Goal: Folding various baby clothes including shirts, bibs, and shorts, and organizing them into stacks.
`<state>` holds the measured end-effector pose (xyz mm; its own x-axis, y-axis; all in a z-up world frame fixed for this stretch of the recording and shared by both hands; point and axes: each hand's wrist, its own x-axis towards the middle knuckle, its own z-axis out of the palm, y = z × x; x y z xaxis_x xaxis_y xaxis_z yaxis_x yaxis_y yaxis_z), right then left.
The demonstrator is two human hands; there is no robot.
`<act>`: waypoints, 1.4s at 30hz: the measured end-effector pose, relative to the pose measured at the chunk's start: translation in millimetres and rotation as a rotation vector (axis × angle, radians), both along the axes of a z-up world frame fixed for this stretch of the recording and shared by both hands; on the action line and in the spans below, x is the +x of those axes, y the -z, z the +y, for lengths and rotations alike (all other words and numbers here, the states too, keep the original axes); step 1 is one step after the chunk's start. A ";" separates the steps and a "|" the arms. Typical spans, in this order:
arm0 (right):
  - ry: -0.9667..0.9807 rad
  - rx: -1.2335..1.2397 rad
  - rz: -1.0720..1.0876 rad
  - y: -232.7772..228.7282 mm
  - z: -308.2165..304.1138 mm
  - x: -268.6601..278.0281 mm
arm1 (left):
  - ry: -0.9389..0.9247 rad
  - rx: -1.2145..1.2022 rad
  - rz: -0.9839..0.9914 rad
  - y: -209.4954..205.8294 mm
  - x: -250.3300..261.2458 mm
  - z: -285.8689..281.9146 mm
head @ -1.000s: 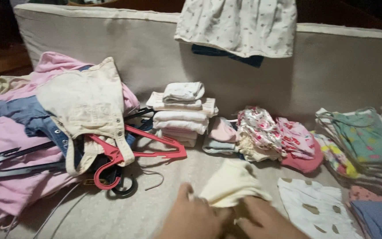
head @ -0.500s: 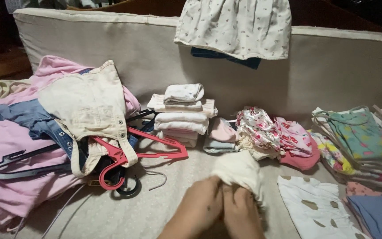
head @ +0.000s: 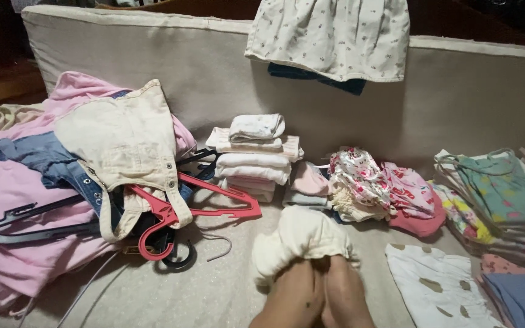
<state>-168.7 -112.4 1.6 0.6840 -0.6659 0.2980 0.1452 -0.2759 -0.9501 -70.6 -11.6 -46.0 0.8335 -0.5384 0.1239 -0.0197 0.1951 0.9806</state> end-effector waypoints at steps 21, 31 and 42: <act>0.160 -0.599 0.613 -5.8 -127.1 40.0 | -0.162 0.437 -1.124 -135.9 33.5 13.0; -0.421 -0.726 0.783 -147.5 -71.8 -16.0 | 0.436 0.583 -1.206 -217.0 28.3 44.9; -0.402 -0.936 0.576 -198.1 -66.9 -18.4 | 0.480 1.357 -1.344 -281.9 37.5 39.4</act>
